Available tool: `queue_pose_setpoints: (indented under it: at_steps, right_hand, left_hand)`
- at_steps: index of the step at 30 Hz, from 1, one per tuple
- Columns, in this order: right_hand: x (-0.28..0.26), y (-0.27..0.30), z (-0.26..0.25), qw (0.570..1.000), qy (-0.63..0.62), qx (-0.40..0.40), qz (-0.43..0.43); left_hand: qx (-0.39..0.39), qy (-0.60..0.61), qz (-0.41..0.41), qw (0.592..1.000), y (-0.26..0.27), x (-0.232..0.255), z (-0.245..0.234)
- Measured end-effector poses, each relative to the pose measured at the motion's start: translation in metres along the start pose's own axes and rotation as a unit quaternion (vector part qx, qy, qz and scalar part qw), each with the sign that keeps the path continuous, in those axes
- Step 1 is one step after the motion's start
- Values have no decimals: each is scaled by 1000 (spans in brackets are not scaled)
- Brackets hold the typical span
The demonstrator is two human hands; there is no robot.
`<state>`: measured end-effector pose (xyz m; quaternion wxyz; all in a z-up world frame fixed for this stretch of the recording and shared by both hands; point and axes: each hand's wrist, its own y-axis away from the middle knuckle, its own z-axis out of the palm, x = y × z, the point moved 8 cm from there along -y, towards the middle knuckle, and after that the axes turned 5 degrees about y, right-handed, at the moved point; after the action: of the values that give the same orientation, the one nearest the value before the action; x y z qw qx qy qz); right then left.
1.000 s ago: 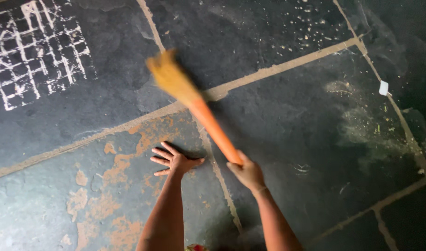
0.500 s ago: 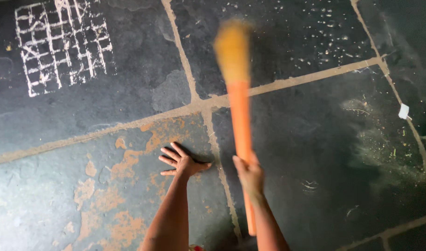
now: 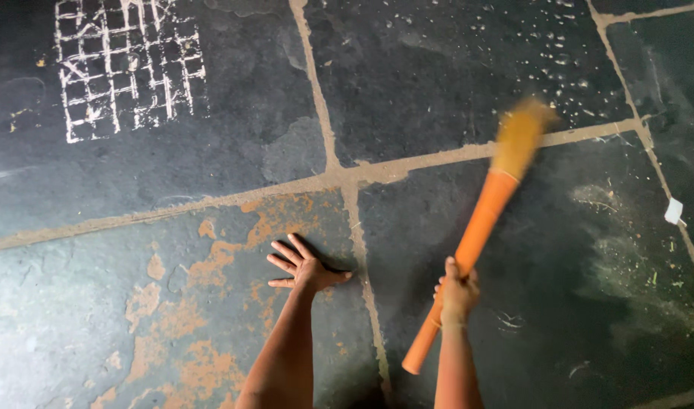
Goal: The person sweeps debris from a stone floor into a pile using a small broom and their hand.
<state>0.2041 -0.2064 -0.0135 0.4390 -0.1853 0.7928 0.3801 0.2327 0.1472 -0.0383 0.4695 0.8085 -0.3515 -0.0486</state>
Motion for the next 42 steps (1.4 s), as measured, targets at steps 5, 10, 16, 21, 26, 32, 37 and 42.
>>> queue_pose_setpoints:
  at_steps: [5,10,16,21,26,32,37,42]
  right_hand:
    - [-30,51,51,995,-18,-51,-78]
    - [-81,24,162,934,189,-245,-177]
    - [-73,-63,150,948,169,-252,-101]
    - [-23,-87,41,1000,7,-23,2]
    - [-18,-22,26,994,-88,33,-56]
    - [-65,33,173,934,163,-253,-190]
    - [-88,-25,254,873,244,-372,-200]
    - [-78,-129,209,959,140,-235,-75]
  left_hand:
    - [-20,-10,-8,1000,-2,0,1]
    - [-7,-9,-8,1000,-5,-2,2]
    - [-6,3,0,1000,-3,0,1]
    - [-4,7,9,1000,-3,2,-1]
    - [0,8,9,1000,-1,0,1]
    - [6,22,2,1000,-3,-2,1]
    - [-6,21,6,1000,-1,2,-1]
    - [-8,17,1,1000,4,2,-3]
